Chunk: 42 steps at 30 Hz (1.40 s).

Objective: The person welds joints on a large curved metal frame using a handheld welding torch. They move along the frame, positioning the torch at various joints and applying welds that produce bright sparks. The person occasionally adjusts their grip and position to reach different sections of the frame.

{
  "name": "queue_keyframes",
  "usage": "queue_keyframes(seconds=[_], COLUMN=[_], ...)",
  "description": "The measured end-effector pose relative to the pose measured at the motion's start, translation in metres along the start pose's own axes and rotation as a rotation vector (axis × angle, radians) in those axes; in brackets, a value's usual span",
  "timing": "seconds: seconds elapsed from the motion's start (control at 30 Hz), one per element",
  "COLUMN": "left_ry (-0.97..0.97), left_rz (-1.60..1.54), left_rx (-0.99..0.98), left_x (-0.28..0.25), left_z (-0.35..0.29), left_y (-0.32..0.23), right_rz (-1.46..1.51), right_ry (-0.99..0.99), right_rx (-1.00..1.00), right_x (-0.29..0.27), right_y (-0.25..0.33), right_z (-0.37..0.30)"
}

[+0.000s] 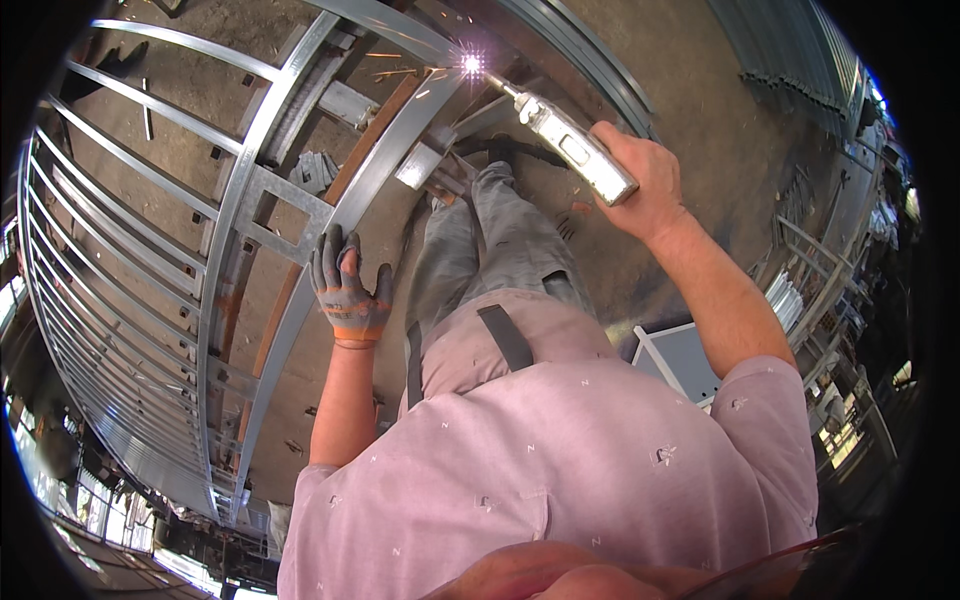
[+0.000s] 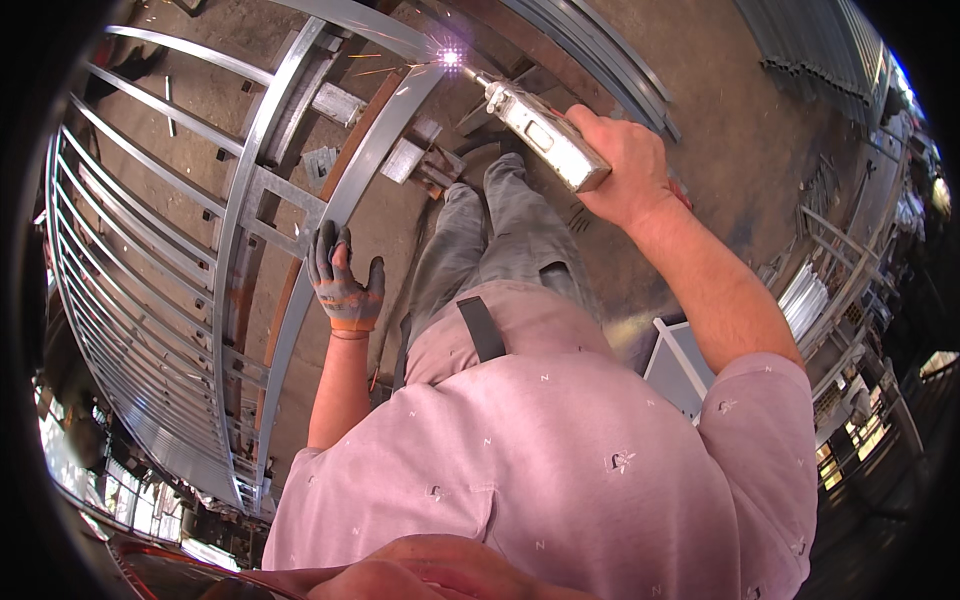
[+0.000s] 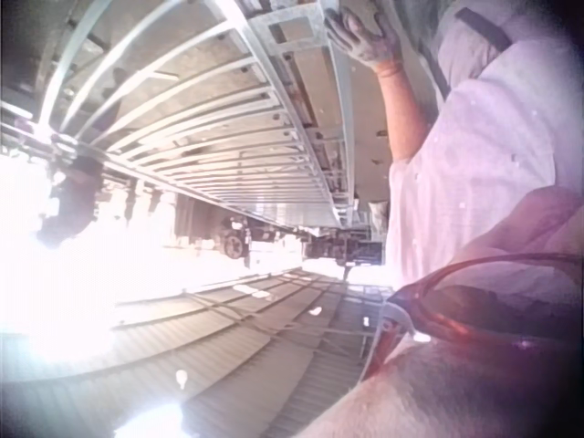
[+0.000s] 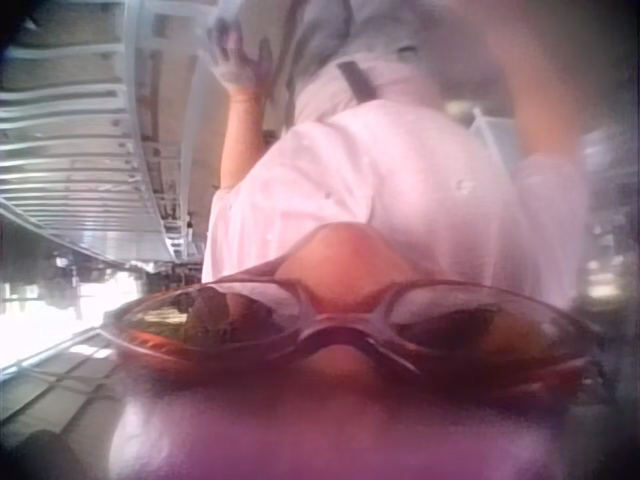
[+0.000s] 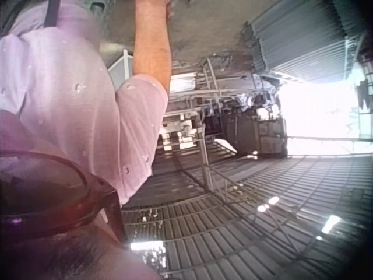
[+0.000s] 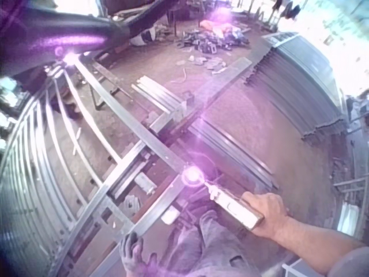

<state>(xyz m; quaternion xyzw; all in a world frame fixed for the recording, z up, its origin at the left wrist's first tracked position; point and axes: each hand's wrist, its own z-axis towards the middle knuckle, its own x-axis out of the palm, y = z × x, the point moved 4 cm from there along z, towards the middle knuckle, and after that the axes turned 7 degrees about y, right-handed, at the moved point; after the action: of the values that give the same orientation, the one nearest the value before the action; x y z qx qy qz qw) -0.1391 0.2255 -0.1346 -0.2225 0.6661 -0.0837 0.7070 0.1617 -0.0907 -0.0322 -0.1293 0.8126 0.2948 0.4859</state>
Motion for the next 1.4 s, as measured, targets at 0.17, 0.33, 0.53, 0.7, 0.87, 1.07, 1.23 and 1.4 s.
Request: queue_keyframes(seconds=[0.17, 0.33, 0.53, 0.7, 0.87, 1.07, 1.23, 1.4], left_ry=[-0.029, -0.045, -0.007, -0.009, 0.006, 0.02, 0.04, 0.1], left_rz=[-0.004, -0.011, -0.002, 0.004, 0.024, 0.025, 0.037, 0.033], left_rx=[0.001, 0.007, -0.01, -0.002, 0.011, -0.009, -0.025, -0.056], left_x=[0.0, 0.002, 0.0, 0.001, 0.0, -0.001, -0.004, -0.012], left_z=[0.0, -0.001, -0.002, -0.001, -0.001, 0.0, 0.0, 0.008], left_y=[-0.001, 0.0, -0.001, -0.001, -0.002, -0.003, -0.006, -0.014], right_rz=[0.002, 0.021, 0.033, 0.052, 0.087, 0.144, 0.427, 0.552], right_ry=[0.006, 0.01, -0.01, -0.02, 0.019, -0.015, -0.121, -0.093], right_rx=[0.012, 0.019, 0.004, -0.009, 0.009, 0.067, 0.126, 0.241], right_x=[0.001, 0.0, 0.002, 0.001, 0.001, -0.008, -0.02, 0.003], right_y=[-0.002, -0.003, -0.007, -0.009, -0.012, -0.038, -0.071, -0.093], right_z=[0.0, -0.001, -0.001, -0.001, -0.002, -0.011, -0.053, -0.089])
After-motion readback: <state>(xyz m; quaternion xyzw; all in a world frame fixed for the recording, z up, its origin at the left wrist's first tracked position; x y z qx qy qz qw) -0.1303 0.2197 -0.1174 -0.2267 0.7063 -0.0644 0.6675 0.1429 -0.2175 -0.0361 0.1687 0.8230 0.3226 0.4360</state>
